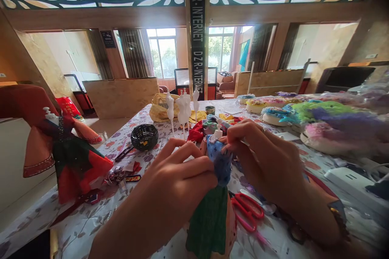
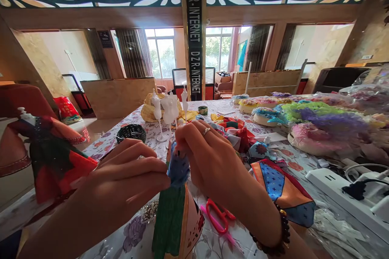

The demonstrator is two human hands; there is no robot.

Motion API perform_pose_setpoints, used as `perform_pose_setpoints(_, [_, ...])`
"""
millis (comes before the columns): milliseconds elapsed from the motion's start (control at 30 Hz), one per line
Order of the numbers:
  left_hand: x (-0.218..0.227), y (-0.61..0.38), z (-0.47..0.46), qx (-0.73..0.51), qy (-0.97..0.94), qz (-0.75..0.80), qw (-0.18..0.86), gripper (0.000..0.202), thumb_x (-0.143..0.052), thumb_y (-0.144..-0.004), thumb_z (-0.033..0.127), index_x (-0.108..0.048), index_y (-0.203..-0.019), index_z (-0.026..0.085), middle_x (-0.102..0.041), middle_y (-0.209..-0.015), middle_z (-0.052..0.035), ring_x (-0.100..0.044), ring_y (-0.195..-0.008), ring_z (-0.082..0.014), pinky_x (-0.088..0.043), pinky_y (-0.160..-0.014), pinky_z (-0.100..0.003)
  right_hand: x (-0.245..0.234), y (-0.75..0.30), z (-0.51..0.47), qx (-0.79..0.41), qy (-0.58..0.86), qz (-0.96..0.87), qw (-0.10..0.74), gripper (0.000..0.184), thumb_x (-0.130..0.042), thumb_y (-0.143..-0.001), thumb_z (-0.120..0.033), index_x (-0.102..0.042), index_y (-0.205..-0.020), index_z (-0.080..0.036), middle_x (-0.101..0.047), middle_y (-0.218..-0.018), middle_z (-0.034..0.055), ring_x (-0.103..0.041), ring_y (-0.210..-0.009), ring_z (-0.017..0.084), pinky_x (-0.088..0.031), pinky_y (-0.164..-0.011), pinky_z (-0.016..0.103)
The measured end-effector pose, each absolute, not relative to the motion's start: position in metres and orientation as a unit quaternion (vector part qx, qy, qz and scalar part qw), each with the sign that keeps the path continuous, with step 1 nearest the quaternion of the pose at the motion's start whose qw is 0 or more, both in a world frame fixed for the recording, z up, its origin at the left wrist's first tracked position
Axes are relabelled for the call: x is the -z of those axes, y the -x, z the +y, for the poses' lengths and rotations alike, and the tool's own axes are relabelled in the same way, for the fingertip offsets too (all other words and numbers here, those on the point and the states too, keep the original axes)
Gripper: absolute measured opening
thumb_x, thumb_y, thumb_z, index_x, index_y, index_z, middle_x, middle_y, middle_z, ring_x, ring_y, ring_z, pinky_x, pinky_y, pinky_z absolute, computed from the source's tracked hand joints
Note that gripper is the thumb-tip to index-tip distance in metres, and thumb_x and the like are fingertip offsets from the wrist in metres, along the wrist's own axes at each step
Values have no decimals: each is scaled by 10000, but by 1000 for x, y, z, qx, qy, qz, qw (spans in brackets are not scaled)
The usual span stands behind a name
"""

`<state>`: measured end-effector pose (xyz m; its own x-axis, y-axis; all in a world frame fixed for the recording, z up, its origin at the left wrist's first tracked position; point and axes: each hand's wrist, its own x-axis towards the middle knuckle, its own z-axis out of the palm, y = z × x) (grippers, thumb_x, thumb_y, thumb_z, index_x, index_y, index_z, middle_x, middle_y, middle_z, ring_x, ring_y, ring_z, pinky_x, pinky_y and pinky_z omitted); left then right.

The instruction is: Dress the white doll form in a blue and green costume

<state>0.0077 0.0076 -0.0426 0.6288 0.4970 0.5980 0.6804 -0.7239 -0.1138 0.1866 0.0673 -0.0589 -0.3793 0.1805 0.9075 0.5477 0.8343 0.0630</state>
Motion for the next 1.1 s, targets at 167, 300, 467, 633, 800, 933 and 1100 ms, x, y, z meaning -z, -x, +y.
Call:
perform_pose_setpoints(167, [46, -6, 10, 284, 884, -333, 162, 154, -539, -891, 151, -627, -768, 183, -605, -787, 38, -472, -777, -121, -370, -802, -286, 59, -192, 71, 143, 205, -827, 503, 106, -485, -899, -106, -502, -900, -211, -593, -788, -7, -576, -673, 105, -449, -602, 209])
perform_pose_setpoints(300, [46, -4, 11, 287, 885, -333, 155, 121, -553, -881, 142, -622, -791, 183, -608, -803, 39, -481, -794, -120, -371, -806, -287, 58, -200, 76, 119, 147, -860, 474, 156, -531, -893, -132, -547, -1010, -234, -610, -899, 0, -603, -798, 104, -481, -677, 209])
perform_pose_setpoints(467, [46, -4, 9, 289, 886, -331, 151, 112, -566, -867, 114, -621, -795, 180, -611, -832, 37, -482, -822, -120, -364, -843, -288, 56, -205, 75, 118, 120, -879, 446, 246, -535, -849, -31, -576, -953, -250, -588, -913, -6, -595, -824, 99, -474, -665, 198])
perform_pose_setpoints(633, [46, -6, 9, 292, 885, -330, 150, 119, -558, -874, 122, -627, -799, 183, -615, -831, 46, -477, -811, -118, -356, -838, -287, 55, -203, 71, 137, 140, -879, 435, 188, -519, -864, -60, -565, -926, -231, -570, -863, 4, -572, -821, 132, -456, -663, 243])
perform_pose_setpoints(800, [45, -7, 9, 287, 886, -332, 148, 162, -536, -893, 160, -634, -766, 179, -610, -782, 41, -475, -773, -119, -366, -805, -286, 56, -198, 73, 160, 153, -854, 471, 197, -514, -848, -7, -542, -848, -203, -554, -753, -15, -537, -730, 116, -424, -661, 254])
perform_pose_setpoints(933, [45, -7, 10, 292, 887, -327, 149, 152, -552, -884, 158, -632, -756, 172, -610, -778, 34, -476, -780, -123, -370, -809, -284, 56, -196, 76, 139, 147, -843, 498, 162, -515, -863, -29, -509, -815, -183, -567, -742, -20, -523, -721, 104, -427, -708, 255])
perform_pose_setpoints(1100, [46, -7, 10, 283, 889, -321, 164, 155, -545, -892, 178, -632, -764, 169, -615, -794, 25, -479, -803, -128, -369, -831, -291, 57, -195, 76, 135, 147, -837, 509, 167, -478, -875, -28, -482, -815, -183, -581, -734, -17, -525, -709, 105, -431, -708, 261])
